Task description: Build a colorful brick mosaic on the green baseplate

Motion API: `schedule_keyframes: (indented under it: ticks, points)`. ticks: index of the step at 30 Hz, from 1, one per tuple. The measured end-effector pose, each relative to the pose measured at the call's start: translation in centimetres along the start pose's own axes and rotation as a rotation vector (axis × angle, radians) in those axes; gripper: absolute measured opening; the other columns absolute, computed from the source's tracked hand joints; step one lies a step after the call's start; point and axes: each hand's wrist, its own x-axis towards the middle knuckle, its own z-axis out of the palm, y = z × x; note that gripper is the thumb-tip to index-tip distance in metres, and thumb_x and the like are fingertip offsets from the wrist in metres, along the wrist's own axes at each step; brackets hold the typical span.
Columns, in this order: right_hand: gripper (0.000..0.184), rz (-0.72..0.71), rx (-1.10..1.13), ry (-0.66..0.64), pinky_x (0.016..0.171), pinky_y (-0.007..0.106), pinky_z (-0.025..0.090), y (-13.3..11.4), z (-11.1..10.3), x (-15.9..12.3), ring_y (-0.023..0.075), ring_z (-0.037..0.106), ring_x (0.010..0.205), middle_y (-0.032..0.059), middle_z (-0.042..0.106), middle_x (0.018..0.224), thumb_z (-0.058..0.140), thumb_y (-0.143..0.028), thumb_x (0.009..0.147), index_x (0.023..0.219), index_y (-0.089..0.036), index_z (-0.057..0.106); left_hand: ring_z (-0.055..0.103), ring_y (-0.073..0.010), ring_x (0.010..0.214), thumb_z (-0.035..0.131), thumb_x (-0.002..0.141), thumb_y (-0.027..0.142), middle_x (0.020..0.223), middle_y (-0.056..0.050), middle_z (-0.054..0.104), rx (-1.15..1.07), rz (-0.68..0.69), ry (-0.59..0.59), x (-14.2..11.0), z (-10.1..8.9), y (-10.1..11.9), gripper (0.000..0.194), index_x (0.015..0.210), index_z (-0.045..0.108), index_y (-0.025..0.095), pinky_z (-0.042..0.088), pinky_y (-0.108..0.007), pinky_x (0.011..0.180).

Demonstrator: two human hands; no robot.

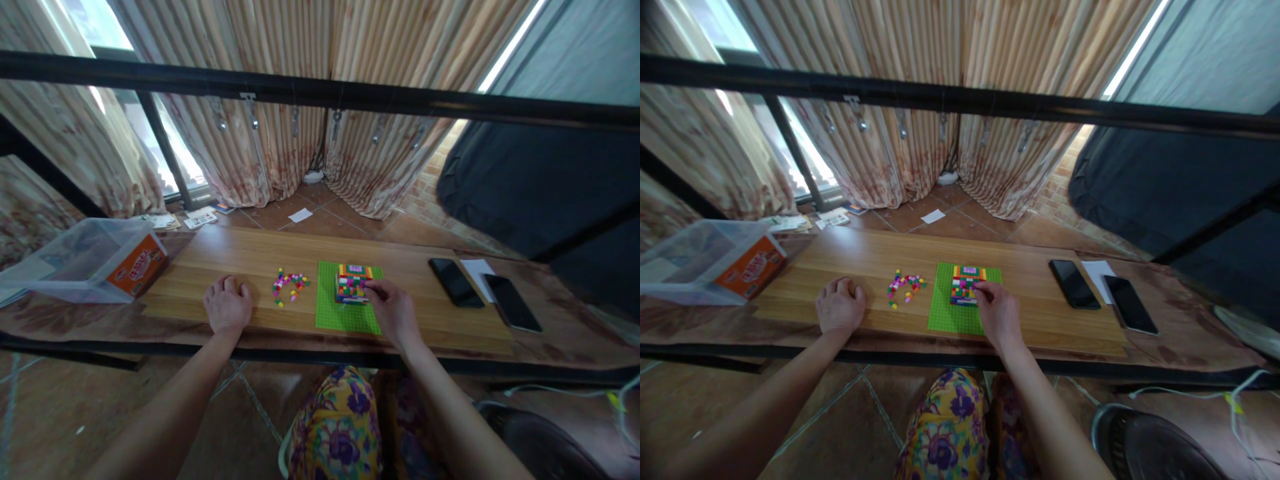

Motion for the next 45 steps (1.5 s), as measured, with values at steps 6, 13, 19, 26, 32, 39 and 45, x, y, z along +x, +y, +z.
schedule_keyframes:
  ticks: [6,13,19,26,32,39,45]
  points:
    - [0.020,-0.239,-0.294,-0.129,0.073,0.032,0.051,-0.4,0.3,1.8,0.0211,0.069,0.077,0.0073,0.075,0.086,0.058,-0.023,0.088,0.085,-0.020,0.077,0.054,-0.0364,0.124,0.045,0.092,0.031,0.130,-0.021,0.063,0.001,0.001,-0.001,-0.1,0.1,0.0,0.040,0.120,0.065,0.011,0.042,-0.050,0.107]
    - [0.024,-0.307,-0.405,-0.114,0.074,0.032,0.050,0.1,1.2,1.7,0.0204,0.067,0.077,0.0061,0.073,0.086,0.055,-0.023,0.091,0.084,-0.023,0.078,0.056,-0.0372,0.121,0.045,0.092,0.031,0.129,-0.020,0.065,0.009,-0.003,0.010,-0.1,0.4,-0.1,0.039,0.118,0.066,0.012,0.043,-0.050,0.104]
    - [0.023,-0.292,-0.362,-0.064,0.073,0.034,0.051,0.2,1.1,1.6,0.0222,0.068,0.075,0.0073,0.076,0.086,0.055,-0.027,0.090,0.086,-0.021,0.077,0.055,-0.0371,0.122,0.047,0.092,0.031,0.130,-0.018,0.064,-0.002,-0.011,0.012,-0.2,0.6,0.0,0.039,0.120,0.066,0.013,0.042,-0.050,0.105]
    - [0.031,-0.352,-0.338,-0.029,0.075,0.036,0.053,1.2,0.6,0.9,0.0246,0.070,0.079,0.0110,0.077,0.090,0.049,-0.030,0.094,0.090,-0.018,0.077,0.055,-0.0369,0.123,0.048,0.091,0.030,0.131,-0.018,0.064,-0.023,-0.018,0.008,-0.2,0.6,0.1,0.038,0.120,0.065,0.013,0.041,-0.050,0.106]
    - [0.032,-0.434,-0.366,-0.006,0.083,0.039,0.054,2.2,0.3,0.1,0.0254,0.067,0.092,0.0116,0.074,0.099,0.046,-0.023,0.096,0.103,-0.020,0.077,0.054,-0.0369,0.124,0.047,0.092,0.030,0.132,-0.019,0.063,-0.014,-0.015,-0.006,-0.3,0.6,0.2,0.039,0.122,0.064,0.012,0.040,-0.050,0.106]
    - [0.038,-0.487,-0.448,-0.027,0.089,0.043,0.052,2.3,0.7,-0.3,0.0263,0.062,0.094,0.0120,0.072,0.102,0.042,-0.016,0.096,0.113,-0.022,0.075,0.055,-0.0368,0.121,0.048,0.092,0.030,0.130,-0.018,0.064,-0.001,-0.010,-0.005,-0.3,0.6,0.1,0.037,0.119,0.065,0.012,0.042,-0.049,0.104]
    - [0.037,-0.521,-0.487,-0.018,0.088,0.042,0.051,2.7,0.8,-0.2,0.0273,0.060,0.095,0.0139,0.071,0.104,0.041,-0.015,0.097,0.112,-0.018,0.075,0.054,-0.0369,0.122,0.049,0.091,0.030,0.131,-0.018,0.063,-0.016,-0.015,0.000,-0.3,0.5,0.1,0.037,0.121,0.065,0.013,0.041,-0.050,0.105]
